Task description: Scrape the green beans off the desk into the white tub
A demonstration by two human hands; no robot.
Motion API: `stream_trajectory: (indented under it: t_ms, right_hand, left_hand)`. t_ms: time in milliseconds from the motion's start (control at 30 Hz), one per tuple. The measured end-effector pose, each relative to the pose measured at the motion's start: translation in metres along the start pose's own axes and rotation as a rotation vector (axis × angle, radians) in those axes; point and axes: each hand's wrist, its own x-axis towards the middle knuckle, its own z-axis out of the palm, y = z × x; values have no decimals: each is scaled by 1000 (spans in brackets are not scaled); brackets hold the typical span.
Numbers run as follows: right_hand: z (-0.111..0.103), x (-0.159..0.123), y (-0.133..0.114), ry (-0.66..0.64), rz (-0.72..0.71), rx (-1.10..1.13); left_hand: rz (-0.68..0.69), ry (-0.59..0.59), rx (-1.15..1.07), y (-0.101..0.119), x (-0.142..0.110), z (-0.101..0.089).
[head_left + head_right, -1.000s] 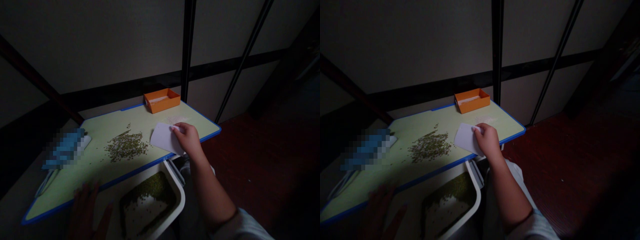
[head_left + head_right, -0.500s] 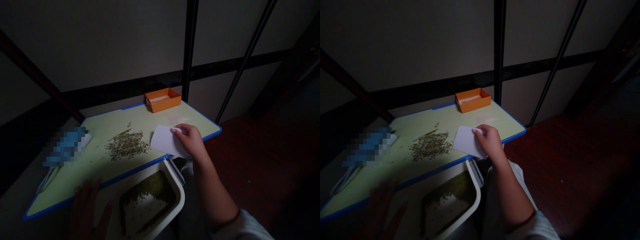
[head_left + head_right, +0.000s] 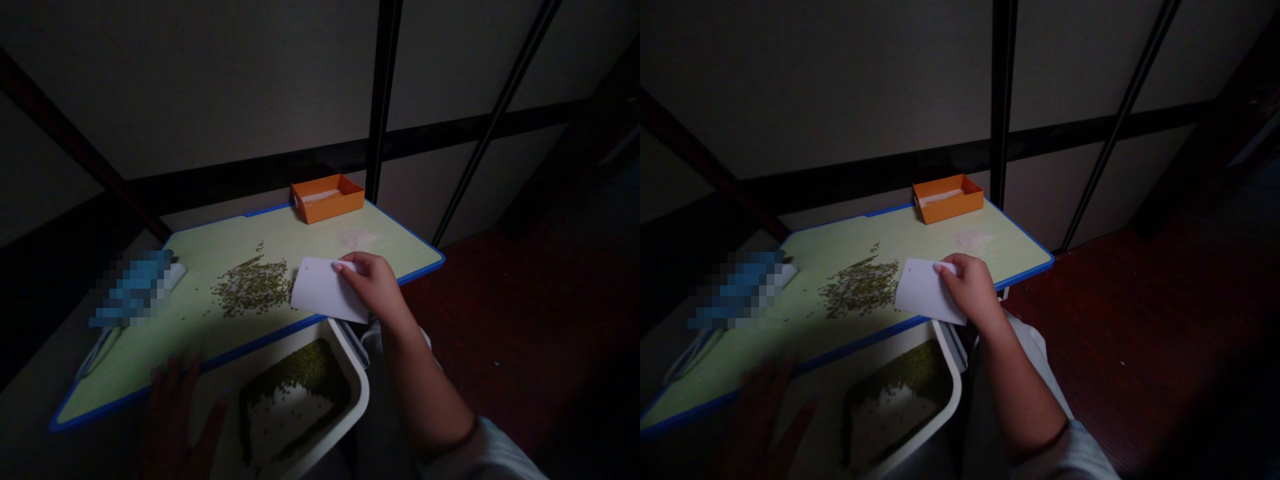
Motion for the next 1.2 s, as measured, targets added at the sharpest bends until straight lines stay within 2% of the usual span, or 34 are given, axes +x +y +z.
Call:
stream_trajectory:
  t_ms: [300,500,567,733,833,1067,1200]
  right_hand:
    - [3,-3,-2,-22,-2,14]
    - [7,-5,-3,-123,-61,111]
    - [4,-4,-3,-86,-50,127]
    - [-13,2,6,179,23,11]
    - [-19,5,12,273,28,-59]
    - [-4,15,18,340,26,-152]
    - [11,21,16,285,8,-153]
  left_hand:
    - [-12,5,17,6,3,0]
    - [-6,19,10,5,3,0]
    - [-11,19,8,5,2,0]
    - [-25,11,7,7,2,-1]
    - [-31,16,4,8,3,-1]
    - [-12,28,5,7,1,0]
    - [3,26,15,5,2,0]
